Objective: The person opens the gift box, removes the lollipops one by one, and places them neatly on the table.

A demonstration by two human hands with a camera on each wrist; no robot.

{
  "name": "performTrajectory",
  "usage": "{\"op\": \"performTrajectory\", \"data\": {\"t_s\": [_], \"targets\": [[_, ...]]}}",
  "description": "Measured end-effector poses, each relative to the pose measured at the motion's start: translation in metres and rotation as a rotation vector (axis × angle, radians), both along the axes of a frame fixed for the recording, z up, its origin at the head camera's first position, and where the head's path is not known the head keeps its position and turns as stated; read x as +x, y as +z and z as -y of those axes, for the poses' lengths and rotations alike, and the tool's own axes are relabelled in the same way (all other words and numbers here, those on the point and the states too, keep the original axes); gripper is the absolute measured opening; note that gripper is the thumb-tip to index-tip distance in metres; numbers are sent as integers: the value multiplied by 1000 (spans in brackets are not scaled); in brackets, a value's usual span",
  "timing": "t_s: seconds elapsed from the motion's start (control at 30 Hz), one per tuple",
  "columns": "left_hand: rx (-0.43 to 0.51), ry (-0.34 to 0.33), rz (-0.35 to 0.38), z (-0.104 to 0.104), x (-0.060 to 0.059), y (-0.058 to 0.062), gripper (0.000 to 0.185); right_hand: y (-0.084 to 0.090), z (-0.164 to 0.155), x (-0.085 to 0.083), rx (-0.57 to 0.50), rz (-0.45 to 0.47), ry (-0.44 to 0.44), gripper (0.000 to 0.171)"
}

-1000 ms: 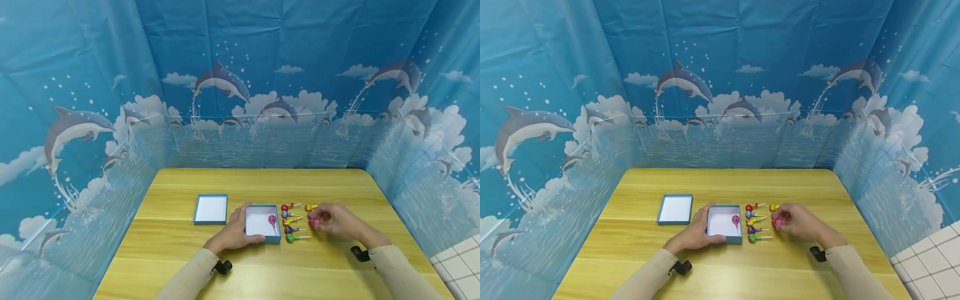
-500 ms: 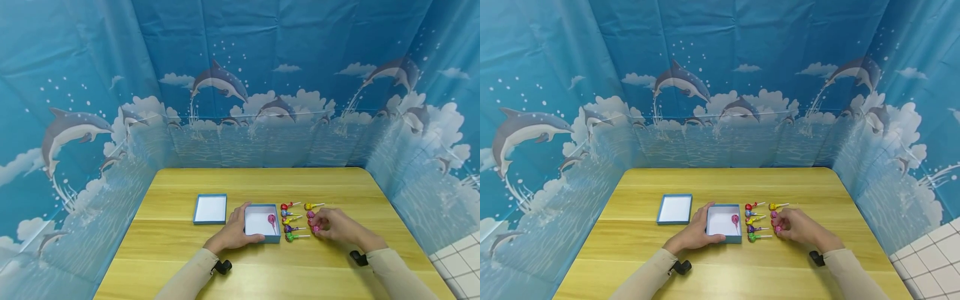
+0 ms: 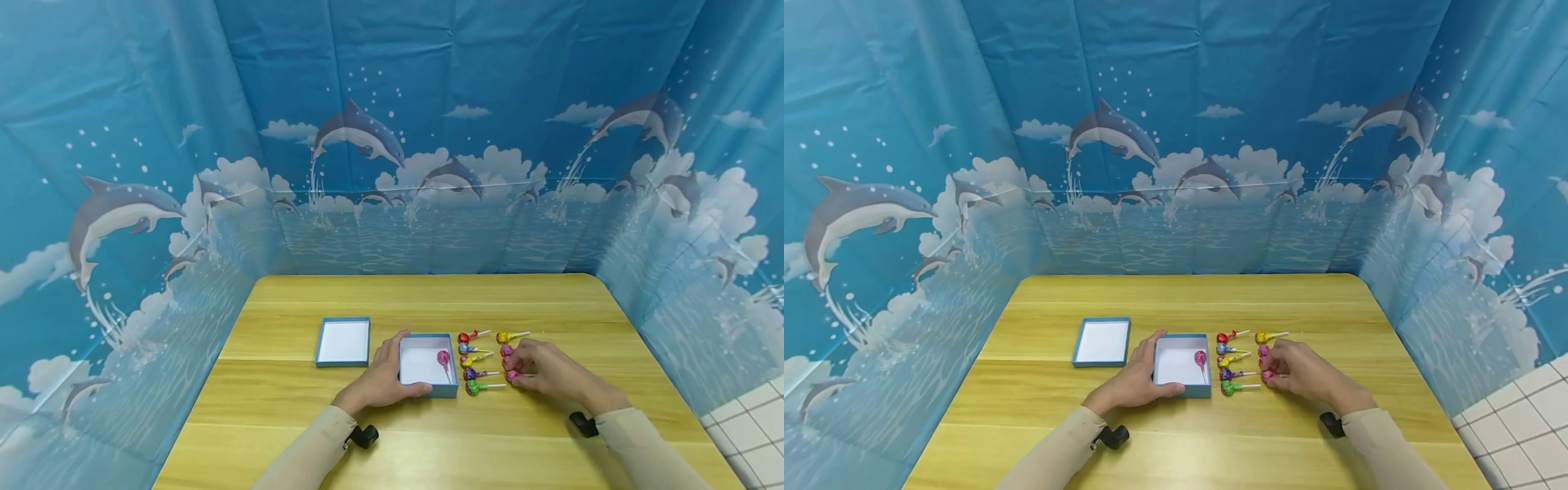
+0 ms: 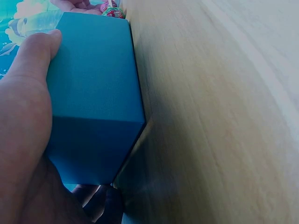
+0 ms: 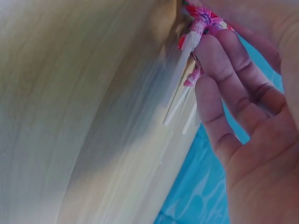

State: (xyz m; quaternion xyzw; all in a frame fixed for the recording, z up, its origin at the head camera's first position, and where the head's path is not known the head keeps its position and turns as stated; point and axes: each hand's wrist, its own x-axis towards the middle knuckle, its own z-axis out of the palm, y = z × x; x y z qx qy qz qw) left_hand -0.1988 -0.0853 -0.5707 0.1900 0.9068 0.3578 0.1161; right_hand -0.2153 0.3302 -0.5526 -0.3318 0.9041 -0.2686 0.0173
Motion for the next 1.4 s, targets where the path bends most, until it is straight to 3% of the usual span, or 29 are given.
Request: {"op": "performTrajectory", "data": {"t_s": [0.33, 0.73, 1.0, 1.23, 1.4], "targets": [[-5, 5, 7, 1, -4, 0, 127, 6, 0, 0, 30, -19, -26, 20], [2, -3, 1, 1, -2, 2, 127, 8, -5, 0, 32, 33, -22, 22], [15, 3, 19, 2, -6, 0, 126, 19, -3, 0, 36, 35, -46, 21], [0, 4, 11, 1, -3, -2, 126, 25, 9, 2, 48, -33, -45, 19], [1, -1, 18, 0, -2, -2, 126, 33, 20, 0, 63, -32, -39, 16]]}}
